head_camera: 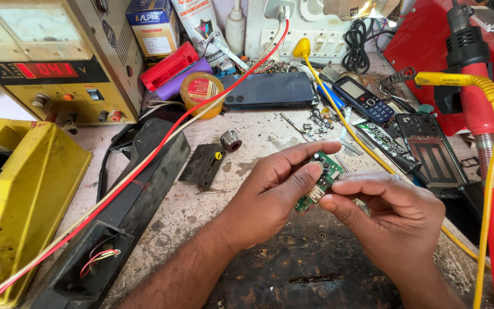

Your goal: The person disassembles a small black plastic housing, removes a circuit board, and uses a yellow test pen to probe various points on the board. They also use a green screwdriver to remove a screw from the housing and inspect a small cylindrical component.

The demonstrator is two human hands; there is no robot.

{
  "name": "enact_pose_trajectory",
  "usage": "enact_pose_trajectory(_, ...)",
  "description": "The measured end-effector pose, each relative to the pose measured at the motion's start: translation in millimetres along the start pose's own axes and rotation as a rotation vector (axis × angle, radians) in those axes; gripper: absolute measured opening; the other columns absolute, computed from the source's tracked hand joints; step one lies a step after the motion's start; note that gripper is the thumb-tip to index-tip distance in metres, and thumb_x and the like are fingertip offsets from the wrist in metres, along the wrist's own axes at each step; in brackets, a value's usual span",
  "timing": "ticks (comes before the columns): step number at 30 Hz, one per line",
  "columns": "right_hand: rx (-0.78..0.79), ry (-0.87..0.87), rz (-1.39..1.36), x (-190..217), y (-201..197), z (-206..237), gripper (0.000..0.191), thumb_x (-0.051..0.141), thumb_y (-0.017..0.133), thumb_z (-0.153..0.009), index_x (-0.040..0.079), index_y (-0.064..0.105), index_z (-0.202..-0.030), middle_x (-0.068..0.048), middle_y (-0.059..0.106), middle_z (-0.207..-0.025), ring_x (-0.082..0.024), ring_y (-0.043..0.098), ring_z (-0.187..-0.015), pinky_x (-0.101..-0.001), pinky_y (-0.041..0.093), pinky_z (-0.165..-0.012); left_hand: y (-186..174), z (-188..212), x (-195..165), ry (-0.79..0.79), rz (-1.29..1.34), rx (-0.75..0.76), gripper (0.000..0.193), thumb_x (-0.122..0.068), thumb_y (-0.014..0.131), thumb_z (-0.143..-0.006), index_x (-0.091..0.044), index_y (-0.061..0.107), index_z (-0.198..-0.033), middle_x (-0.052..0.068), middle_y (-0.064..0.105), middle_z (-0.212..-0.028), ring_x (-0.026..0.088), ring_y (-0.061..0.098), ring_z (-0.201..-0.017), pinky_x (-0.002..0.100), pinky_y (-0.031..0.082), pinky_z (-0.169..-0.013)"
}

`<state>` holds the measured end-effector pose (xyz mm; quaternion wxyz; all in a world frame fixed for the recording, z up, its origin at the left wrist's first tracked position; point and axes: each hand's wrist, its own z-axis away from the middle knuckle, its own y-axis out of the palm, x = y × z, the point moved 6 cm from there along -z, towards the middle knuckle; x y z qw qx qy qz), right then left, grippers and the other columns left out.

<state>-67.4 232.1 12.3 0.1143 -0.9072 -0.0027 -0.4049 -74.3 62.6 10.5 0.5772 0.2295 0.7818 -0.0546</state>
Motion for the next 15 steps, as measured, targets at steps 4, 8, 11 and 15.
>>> enact_pose_trajectory(4,-0.014,0.037,0.035,0.1,-0.8,-1.7,0.024,-0.005,0.082,-0.083,-0.005,0.073,-0.105,-0.012,0.076,-0.103,-0.013,0.073,-0.093,-0.0258,0.062,-0.085,-2.6,0.4,-1.5,-0.040,-0.041,-0.018,0.041,-0.015,0.053,-0.107,-0.003,0.059,-0.146,0.001,0.062,-0.101,0.008,0.051,-0.088,0.026,0.046,-0.078)
enact_pose_trajectory(8,-0.079,0.104,0.076,-4.3,-6.5,-3.4,0.019,-0.005,0.079,-0.087,-0.004,0.074,-0.105,-0.009,0.076,-0.099,-0.010,0.071,-0.088,-0.0237,0.060,-0.081,-36.4,7.9,-12.5,-0.120,-0.784,-0.151,0.035,-0.020,0.062,-0.100,-0.009,0.060,-0.134,0.013,0.075,-0.094,0.027,0.069,-0.087,0.039,0.055,-0.077)
enact_pose_trajectory(11,-0.102,0.122,0.100,-5.2,-9.0,-4.7,0.017,-0.003,0.079,-0.089,-0.002,0.074,-0.105,-0.007,0.075,-0.098,-0.009,0.070,-0.088,-0.0227,0.058,-0.081,-40.2,12.1,-19.7,-0.073,-1.082,-0.022,0.030,-0.019,0.067,-0.095,-0.010,0.065,-0.122,0.017,0.075,-0.103,0.036,0.070,-0.100,0.046,0.053,-0.084)
enact_pose_trajectory(15,-0.090,0.173,0.231,-8.5,-11.8,-5.1,0.014,0.002,0.081,-0.089,0.000,0.077,-0.103,-0.005,0.076,-0.094,-0.009,0.067,-0.082,-0.0240,0.056,-0.075,-47.3,17.7,-13.0,-0.274,-1.152,0.043,0.032,-0.019,0.067,-0.090,-0.016,0.069,-0.121,0.014,0.077,-0.104,0.034,0.071,-0.101,0.047,0.053,-0.087)
